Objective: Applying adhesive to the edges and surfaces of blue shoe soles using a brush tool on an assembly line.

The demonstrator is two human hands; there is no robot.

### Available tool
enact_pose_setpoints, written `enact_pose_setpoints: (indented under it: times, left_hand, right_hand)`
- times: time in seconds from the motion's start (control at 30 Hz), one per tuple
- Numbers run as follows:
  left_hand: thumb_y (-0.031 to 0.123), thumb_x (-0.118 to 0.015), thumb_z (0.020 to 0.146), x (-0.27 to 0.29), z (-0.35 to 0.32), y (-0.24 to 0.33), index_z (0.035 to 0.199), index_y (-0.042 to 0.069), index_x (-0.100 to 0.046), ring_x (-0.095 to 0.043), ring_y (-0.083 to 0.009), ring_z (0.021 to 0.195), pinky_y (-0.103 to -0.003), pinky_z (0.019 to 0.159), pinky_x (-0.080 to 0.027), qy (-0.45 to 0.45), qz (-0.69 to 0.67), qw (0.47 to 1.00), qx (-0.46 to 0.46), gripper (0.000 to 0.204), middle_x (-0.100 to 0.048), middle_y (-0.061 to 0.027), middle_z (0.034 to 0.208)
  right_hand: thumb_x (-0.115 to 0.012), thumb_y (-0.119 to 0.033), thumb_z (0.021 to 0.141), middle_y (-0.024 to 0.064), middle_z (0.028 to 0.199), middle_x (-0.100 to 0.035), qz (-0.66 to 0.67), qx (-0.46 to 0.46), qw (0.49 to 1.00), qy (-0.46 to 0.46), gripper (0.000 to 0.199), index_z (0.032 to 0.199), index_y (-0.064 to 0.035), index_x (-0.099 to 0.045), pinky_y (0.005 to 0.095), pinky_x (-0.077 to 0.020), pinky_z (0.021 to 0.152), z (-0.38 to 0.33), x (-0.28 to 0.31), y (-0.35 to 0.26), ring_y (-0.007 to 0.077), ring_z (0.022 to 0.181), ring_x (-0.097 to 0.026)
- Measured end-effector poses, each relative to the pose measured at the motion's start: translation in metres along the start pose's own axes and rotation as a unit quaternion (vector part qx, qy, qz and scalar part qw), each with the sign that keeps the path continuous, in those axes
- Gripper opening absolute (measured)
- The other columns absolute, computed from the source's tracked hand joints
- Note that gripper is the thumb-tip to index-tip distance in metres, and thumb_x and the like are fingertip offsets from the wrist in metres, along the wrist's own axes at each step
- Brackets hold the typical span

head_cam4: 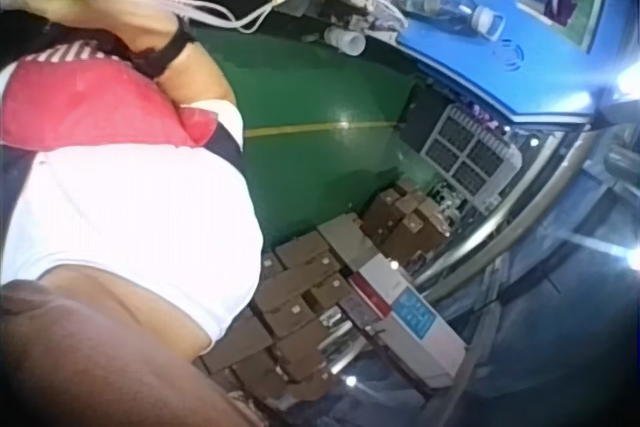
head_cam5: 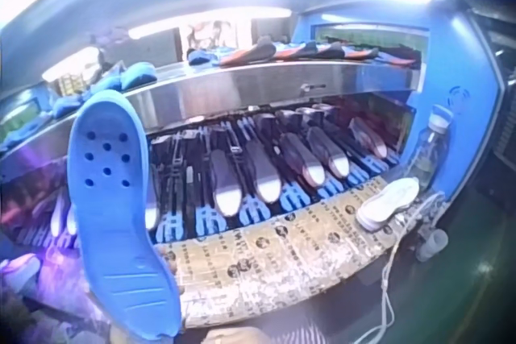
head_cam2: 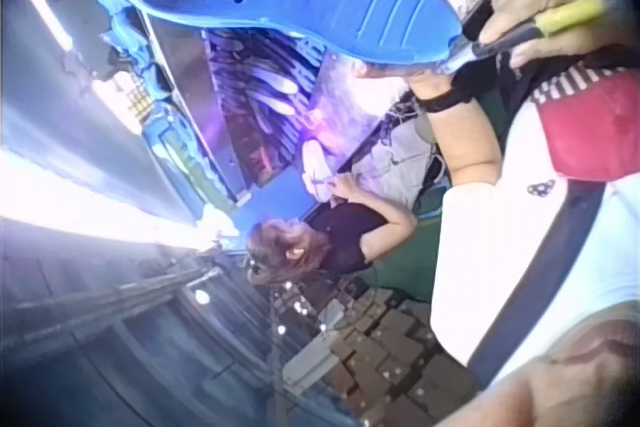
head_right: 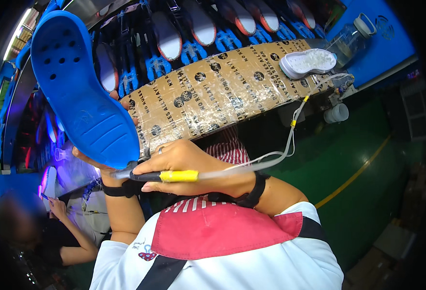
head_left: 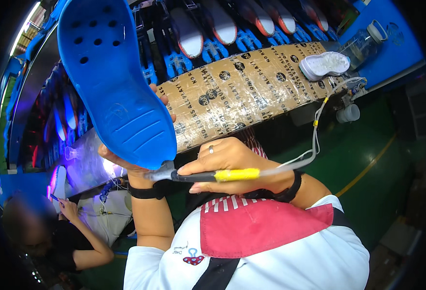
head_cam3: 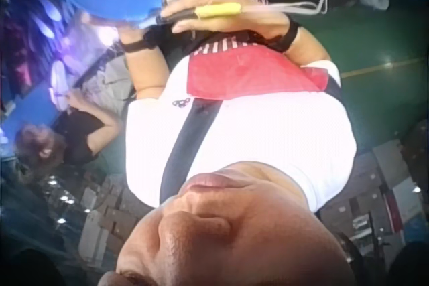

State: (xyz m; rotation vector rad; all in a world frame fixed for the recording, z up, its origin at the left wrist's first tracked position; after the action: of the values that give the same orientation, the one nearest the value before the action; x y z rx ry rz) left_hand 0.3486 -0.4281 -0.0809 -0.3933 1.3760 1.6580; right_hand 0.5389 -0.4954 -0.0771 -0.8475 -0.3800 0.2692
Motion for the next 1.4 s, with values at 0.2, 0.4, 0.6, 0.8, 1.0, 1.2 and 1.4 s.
enact_pose_setpoints:
  times: [0.2, 0.4, 0.6, 0.8, 1.0, 1.2, 1.4]
  left_hand:
    - [0.061, -0.072, 0.061, -0.009, 0.002, 0.005, 0.141, -0.002, -0.025, -0.05, -0.0455, 0.114, -0.053, 0.082, -0.054, 0.035, 0.064, 0.997, 0.01, 0.112, -0.037, -0.0303, 0.134]
    - [0.062, -0.072, 0.059, -0.011, 0.004, 0.005, 0.141, -0.003, -0.024, -0.05, -0.0469, 0.113, -0.055, 0.085, -0.052, 0.048, 0.042, 0.997, 0.044, 0.115, -0.037, -0.0316, 0.134]
    - [0.062, -0.07, 0.061, -0.007, 0.003, 0.001, 0.14, -0.005, -0.026, -0.051, -0.047, 0.113, -0.054, 0.086, -0.052, 0.029, 0.0, 0.997, 0.065, 0.112, -0.037, -0.0328, 0.134]
    - [0.059, -0.073, 0.061, 0.026, -0.002, 0.017, 0.141, -0.005, -0.024, -0.051, -0.0456, 0.112, -0.057, 0.083, -0.052, 0.049, 0.128, 0.98, 0.143, 0.113, -0.036, -0.0331, 0.134]
    - [0.055, -0.065, 0.065, 0.036, -0.002, 0.011, 0.137, -0.005, -0.033, -0.057, -0.0449, 0.105, -0.057, 0.085, -0.051, 0.044, 0.107, 0.973, 0.198, 0.099, -0.051, -0.0312, 0.121]
    - [0.037, -0.054, 0.08, 0.002, 0.0, -0.004, 0.129, -0.002, -0.048, -0.06, -0.0275, 0.103, -0.037, 0.095, -0.047, 0.124, 0.017, 0.962, 0.243, 0.063, -0.058, -0.0197, 0.12]
    - [0.034, -0.054, 0.085, -0.002, -0.009, 0.002, 0.12, -0.005, -0.055, -0.063, -0.0241, 0.095, -0.032, 0.088, -0.05, 0.207, 0.068, 0.919, 0.328, 0.052, -0.064, -0.0178, 0.109]
  right_hand:
    - [-0.078, -0.016, 0.071, 0.0102, 0.075, -0.065, -0.105, 0.001, 0.992, 0.067, 0.032, 0.1, -0.0051, -0.069, 0.0326, -0.0484, 0.059, -0.001, 0.014, 0.003, 0.0254, 0.064, -0.061]
    - [-0.077, -0.016, 0.072, 0.0092, 0.076, -0.066, -0.037, -0.009, 0.999, 0.022, 0.032, 0.101, -0.0052, -0.068, 0.0338, -0.0495, 0.061, -0.016, 0.002, 0.012, 0.0261, 0.066, -0.061]
    - [-0.076, -0.021, 0.076, 0.0103, 0.076, -0.067, 0.094, -0.046, 0.993, -0.056, 0.029, 0.098, -0.0045, -0.07, 0.0323, -0.0489, 0.062, -0.013, 0.013, 0.004, 0.0249, 0.064, -0.061]
    - [-0.075, -0.017, 0.073, 0.007, 0.068, -0.061, -0.109, 0.029, 0.994, 0.002, 0.025, 0.095, -0.0099, -0.068, 0.0326, -0.0485, 0.057, -0.011, 0.015, 0.006, 0.0228, 0.064, -0.059]
    - [-0.074, -0.019, 0.073, 0.0048, 0.066, -0.058, -0.071, 0.029, 0.993, -0.094, 0.023, 0.094, -0.013, -0.067, 0.0322, -0.0481, 0.056, -0.017, 0.018, 0.004, 0.0229, 0.063, -0.058]
    - [-0.074, -0.02, 0.074, 0.0042, 0.068, -0.059, -0.077, 0.058, 0.994, -0.056, 0.022, 0.093, -0.0135, -0.067, 0.032, -0.0491, 0.058, -0.011, 0.013, 0.008, 0.0221, 0.064, -0.059]
    - [-0.072, -0.022, 0.075, 0.0039, 0.066, -0.058, -0.059, 0.044, 0.989, -0.128, 0.021, 0.094, -0.0136, -0.068, 0.0333, -0.0488, 0.058, -0.017, 0.015, 0.005, 0.0216, 0.065, -0.059]
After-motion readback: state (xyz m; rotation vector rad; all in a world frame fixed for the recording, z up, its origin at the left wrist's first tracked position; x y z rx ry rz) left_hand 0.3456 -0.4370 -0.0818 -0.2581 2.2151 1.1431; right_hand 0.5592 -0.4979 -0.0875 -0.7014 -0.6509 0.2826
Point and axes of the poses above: each hand's wrist, its own z-axis towards the middle knuckle, its own x-axis out of the back of the hand, y = z × x, the point moved 1 cm from there along z, towards the middle knuckle
